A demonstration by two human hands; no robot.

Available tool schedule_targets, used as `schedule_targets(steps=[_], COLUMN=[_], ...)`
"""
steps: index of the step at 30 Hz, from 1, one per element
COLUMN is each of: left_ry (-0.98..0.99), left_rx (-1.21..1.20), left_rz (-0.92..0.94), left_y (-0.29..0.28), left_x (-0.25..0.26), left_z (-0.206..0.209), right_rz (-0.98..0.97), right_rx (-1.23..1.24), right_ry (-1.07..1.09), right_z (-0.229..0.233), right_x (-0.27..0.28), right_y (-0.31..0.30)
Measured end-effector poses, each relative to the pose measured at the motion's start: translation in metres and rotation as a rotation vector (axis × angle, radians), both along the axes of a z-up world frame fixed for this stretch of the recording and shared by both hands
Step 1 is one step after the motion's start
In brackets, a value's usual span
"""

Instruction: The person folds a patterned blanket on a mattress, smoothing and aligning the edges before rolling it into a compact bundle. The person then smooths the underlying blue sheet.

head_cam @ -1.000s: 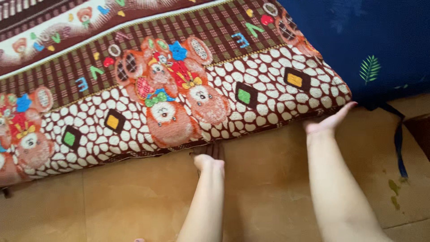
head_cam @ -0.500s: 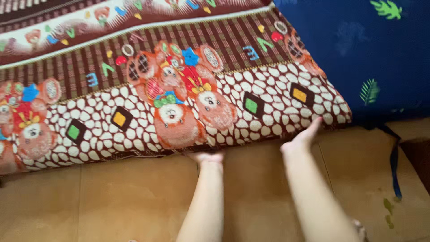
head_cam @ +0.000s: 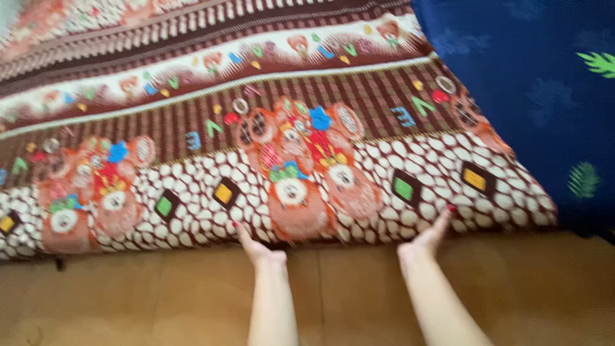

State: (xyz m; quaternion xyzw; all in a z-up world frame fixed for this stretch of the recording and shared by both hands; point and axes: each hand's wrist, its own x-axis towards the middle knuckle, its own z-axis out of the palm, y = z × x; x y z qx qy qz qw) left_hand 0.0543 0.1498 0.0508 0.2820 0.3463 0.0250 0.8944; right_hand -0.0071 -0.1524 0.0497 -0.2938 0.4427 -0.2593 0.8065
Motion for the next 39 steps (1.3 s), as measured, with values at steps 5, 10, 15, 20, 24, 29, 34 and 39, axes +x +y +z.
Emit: schedule_targets(steps=[5,10,15,20,24,29,34,39], left_ry=[0.089,0.086,0.080,0.110,0.095,0.185,0.056,0.245], left_rx=[0.053,0.095,0.134,0.154,0.154,0.307,0.087,-0.035], left_rz=[-0.021,0.010,0.028,0.010,-0.001,-0.085,0.041,-0.165], left_y=[0.009,0.009,0.010,0.010,0.011,0.018,-0.020,-0.150], left_x=[0.008,0.008,0.006,0.009,0.005,0.003,-0.009,-0.056], left_z=[-0.009,-0.009,-0.014,-0.015,-0.026,-0.025,-0.002,0.010], right_rz=[-0.055,0.016,0.073,0.086,0.117,0.289,0.347,0.014], right_rx=[0.038,0.049,0.073,0.050,0.025,0.043,0.007,-0.002], right_ry=[0.087,0.150,0.164,0.054,0.229,0.276,0.229,0.039], right_z=[0.014,0.020,0.011,0.006,0.009,0.018,0.020,0.014], right_x=[0.000,-0.001,-0.006,0.001,-0.003,-0.020,-0.040,-0.050], right_y=[0.005,0.002,-0.004,-0.003,-0.007,-0.014,-0.043,-0.138])
